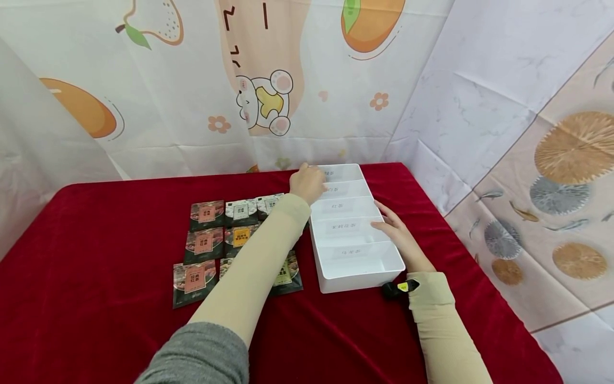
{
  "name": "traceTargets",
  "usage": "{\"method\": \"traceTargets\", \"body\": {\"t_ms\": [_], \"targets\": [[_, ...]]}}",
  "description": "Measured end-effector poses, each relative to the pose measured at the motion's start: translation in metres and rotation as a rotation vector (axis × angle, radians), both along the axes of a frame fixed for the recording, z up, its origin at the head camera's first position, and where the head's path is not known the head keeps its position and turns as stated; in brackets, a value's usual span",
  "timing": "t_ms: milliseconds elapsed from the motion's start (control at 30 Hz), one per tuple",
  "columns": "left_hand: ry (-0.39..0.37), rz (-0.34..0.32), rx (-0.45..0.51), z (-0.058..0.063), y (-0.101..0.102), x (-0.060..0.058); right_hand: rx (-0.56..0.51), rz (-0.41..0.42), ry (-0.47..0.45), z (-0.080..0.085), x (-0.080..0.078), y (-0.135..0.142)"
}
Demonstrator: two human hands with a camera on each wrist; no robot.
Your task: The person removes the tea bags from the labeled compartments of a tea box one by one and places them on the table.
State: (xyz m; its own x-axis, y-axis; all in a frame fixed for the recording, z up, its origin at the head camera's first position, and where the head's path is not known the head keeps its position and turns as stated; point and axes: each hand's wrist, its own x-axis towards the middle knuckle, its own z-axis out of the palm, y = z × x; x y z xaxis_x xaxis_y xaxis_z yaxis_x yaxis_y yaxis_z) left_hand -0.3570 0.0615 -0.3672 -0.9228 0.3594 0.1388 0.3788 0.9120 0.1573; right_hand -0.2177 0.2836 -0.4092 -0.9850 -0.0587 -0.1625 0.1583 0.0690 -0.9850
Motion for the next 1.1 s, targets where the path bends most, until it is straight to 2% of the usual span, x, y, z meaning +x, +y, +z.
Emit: {"method": "traceTargets", "body": {"t_ms": [267,500,733,867,1100], "targets": [[-0.002,0.033,0.092,-0.003,-0.002,0.003,0.013,0.001,-0.013,0.001,0.0,-0.001],[0.032,-0.009,0.19,-0.003,-0.005,0.007,0.003,0.0,-0.006,0.002,0.001,-0.001],[0.084,-0.041,0.255,-0.008,-0.005,0.005,0.004,0.003,-0.006,0.002,0.001,0.0],[0.065,-0.029,0.306,-0.007,-0.007,0.007,0.015,0.003,-0.012,0.002,0.002,0.0],[0.003,0.006,0.494,-0.003,-0.012,0.008,0.016,0.003,-0.012,0.002,0.001,0.0]]}}
